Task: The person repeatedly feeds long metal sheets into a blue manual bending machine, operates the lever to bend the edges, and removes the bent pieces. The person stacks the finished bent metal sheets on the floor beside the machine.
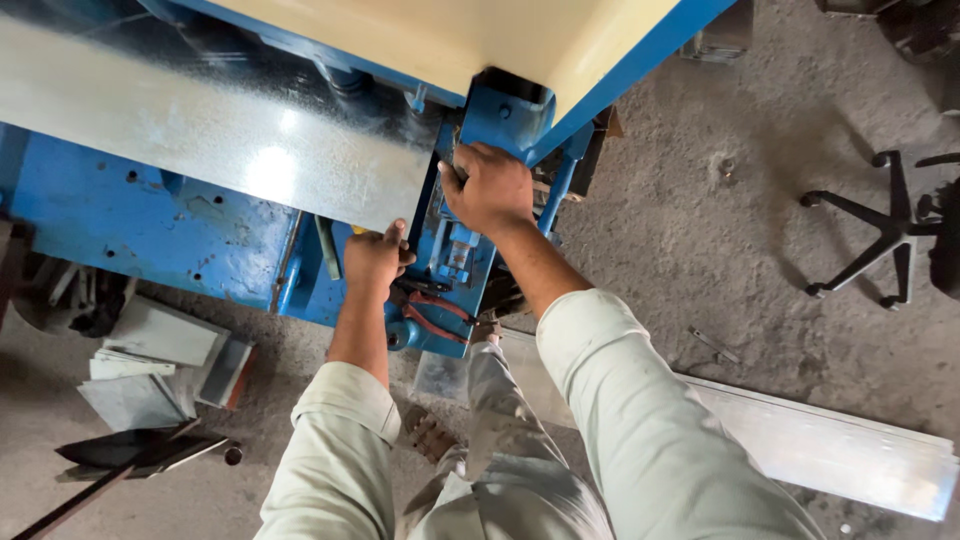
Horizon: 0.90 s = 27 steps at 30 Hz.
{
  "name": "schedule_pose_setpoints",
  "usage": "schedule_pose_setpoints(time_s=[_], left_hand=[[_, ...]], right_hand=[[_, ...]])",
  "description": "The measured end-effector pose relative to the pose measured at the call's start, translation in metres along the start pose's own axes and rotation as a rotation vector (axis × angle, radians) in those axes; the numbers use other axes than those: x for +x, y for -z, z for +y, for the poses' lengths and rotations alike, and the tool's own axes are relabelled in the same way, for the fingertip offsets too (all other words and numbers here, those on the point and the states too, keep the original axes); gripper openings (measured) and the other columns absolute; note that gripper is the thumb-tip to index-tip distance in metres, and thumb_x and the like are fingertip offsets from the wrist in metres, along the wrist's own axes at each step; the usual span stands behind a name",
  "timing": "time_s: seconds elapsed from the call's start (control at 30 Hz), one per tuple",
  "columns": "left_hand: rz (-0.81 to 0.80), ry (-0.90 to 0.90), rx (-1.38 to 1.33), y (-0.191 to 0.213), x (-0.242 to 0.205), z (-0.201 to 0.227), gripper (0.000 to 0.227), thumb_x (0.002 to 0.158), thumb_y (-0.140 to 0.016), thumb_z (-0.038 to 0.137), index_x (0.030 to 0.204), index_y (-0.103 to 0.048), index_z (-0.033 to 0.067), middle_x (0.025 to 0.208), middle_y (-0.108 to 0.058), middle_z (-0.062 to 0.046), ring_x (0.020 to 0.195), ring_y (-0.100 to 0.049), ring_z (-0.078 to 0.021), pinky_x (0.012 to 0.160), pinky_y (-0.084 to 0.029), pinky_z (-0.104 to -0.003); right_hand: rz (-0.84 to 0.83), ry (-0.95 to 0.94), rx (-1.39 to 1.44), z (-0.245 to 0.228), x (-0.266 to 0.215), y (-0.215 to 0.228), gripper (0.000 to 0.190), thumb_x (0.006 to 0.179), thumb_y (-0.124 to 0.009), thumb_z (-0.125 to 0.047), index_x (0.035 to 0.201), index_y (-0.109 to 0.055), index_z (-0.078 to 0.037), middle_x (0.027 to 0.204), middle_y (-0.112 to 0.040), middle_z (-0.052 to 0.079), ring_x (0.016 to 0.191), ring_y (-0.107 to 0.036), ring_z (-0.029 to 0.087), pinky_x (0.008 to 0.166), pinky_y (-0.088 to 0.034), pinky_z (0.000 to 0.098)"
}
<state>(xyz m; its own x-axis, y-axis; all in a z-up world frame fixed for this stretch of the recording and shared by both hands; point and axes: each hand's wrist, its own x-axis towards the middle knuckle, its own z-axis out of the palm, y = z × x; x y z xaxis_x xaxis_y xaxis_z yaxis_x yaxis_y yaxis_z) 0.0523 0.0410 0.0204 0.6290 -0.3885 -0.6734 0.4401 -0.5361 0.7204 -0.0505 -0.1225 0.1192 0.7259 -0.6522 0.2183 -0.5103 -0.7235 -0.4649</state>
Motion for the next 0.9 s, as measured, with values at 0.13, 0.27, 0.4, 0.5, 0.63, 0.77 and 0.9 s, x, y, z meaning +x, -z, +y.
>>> schedule_pose_setpoints(time_s=[0.13, 0.27, 0.4, 0.5, 0.63, 0.77, 0.9], left_hand=[[0.007, 0.006, -0.01, -0.0005, -0.0024, 0.0021, 0.04, 0.096, -0.074, 0.029, 0.074, -0.066, -0.003, 0.063, -0.068, -0.012, 0.051, -0.066, -0.0169, 0.042, -0.046, -0.028], [0.008, 0.026, -0.011, -0.0003, -0.0018, 0.0029, 0.039, 0.096, -0.073, 0.028, 0.074, -0.066, -0.0026, 0.063, -0.068, -0.011, 0.052, -0.067, -0.0166, 0.043, -0.047, -0.027], [-0.016, 0.046, -0.081, 0.0008, 0.0006, 0.0016, 0.038, 0.095, -0.074, 0.027, 0.074, -0.065, -0.0035, 0.065, -0.066, -0.011, 0.051, -0.064, -0.0165, 0.041, -0.042, -0.028], [-0.024, 0.063, -0.09, 0.0013, 0.0023, 0.0024, 0.04, 0.095, -0.075, 0.028, 0.075, -0.065, -0.0044, 0.065, -0.065, -0.011, 0.052, -0.063, -0.017, 0.042, -0.04, -0.029], [-0.014, 0.047, -0.048, 0.0014, -0.0014, 0.0015, 0.038, 0.095, -0.074, 0.031, 0.079, -0.067, -0.0025, 0.067, -0.068, -0.01, 0.056, -0.066, -0.0164, 0.046, -0.046, -0.027], [-0.001, 0.034, -0.056, 0.0002, -0.0031, -0.0014, 0.038, 0.094, -0.075, 0.034, 0.081, -0.069, -0.0017, 0.068, -0.069, -0.009, 0.059, -0.067, -0.016, 0.05, -0.049, -0.027], [0.013, 0.047, -0.059, -0.0008, -0.0002, -0.0039, 0.038, 0.093, -0.076, 0.034, 0.081, -0.069, -0.0013, 0.068, -0.069, -0.01, 0.059, -0.067, -0.0166, 0.05, -0.049, -0.027]], right_hand=[[-0.023, -0.032, 0.015, -0.0007, -0.0012, 0.0023, 0.033, 0.091, -0.072, -0.03, 0.073, -0.055, -0.009, 0.074, -0.061, 0.006, 0.07, -0.064, 0.03, 0.061, -0.051, 0.0457], [-0.063, -0.051, 0.017, -0.0005, 0.0004, 0.0033, 0.034, 0.092, -0.071, -0.03, 0.072, -0.054, -0.009, 0.074, -0.061, 0.006, 0.069, -0.063, 0.029, 0.061, -0.051, 0.0458], [-0.009, -0.029, 0.062, -0.0001, -0.0011, 0.0029, 0.03, 0.092, -0.071, -0.029, 0.073, -0.056, -0.01, 0.075, -0.062, 0.005, 0.071, -0.064, 0.029, 0.061, -0.051, 0.0455], [-0.005, -0.024, 0.068, 0.0014, -0.001, 0.003, 0.029, 0.092, -0.07, -0.029, 0.074, -0.057, -0.01, 0.075, -0.062, 0.005, 0.071, -0.064, 0.029, 0.062, -0.052, 0.0451], [0.018, -0.002, 0.067, 0.0028, -0.0019, 0.0015, 0.026, 0.09, -0.071, -0.03, 0.076, -0.06, -0.011, 0.075, -0.063, 0.005, 0.072, -0.065, 0.029, 0.063, -0.052, 0.0446], [-0.001, -0.009, 0.072, 0.0047, -0.0012, 0.0001, 0.025, 0.089, -0.071, -0.03, 0.077, -0.062, -0.011, 0.074, -0.063, 0.005, 0.072, -0.066, 0.028, 0.063, -0.053, 0.0436], [0.027, 0.005, 0.081, 0.005, -0.0015, 0.0003, 0.024, 0.088, -0.072, -0.03, 0.077, -0.063, -0.011, 0.074, -0.063, 0.005, 0.072, -0.066, 0.029, 0.062, -0.053, 0.0438]])
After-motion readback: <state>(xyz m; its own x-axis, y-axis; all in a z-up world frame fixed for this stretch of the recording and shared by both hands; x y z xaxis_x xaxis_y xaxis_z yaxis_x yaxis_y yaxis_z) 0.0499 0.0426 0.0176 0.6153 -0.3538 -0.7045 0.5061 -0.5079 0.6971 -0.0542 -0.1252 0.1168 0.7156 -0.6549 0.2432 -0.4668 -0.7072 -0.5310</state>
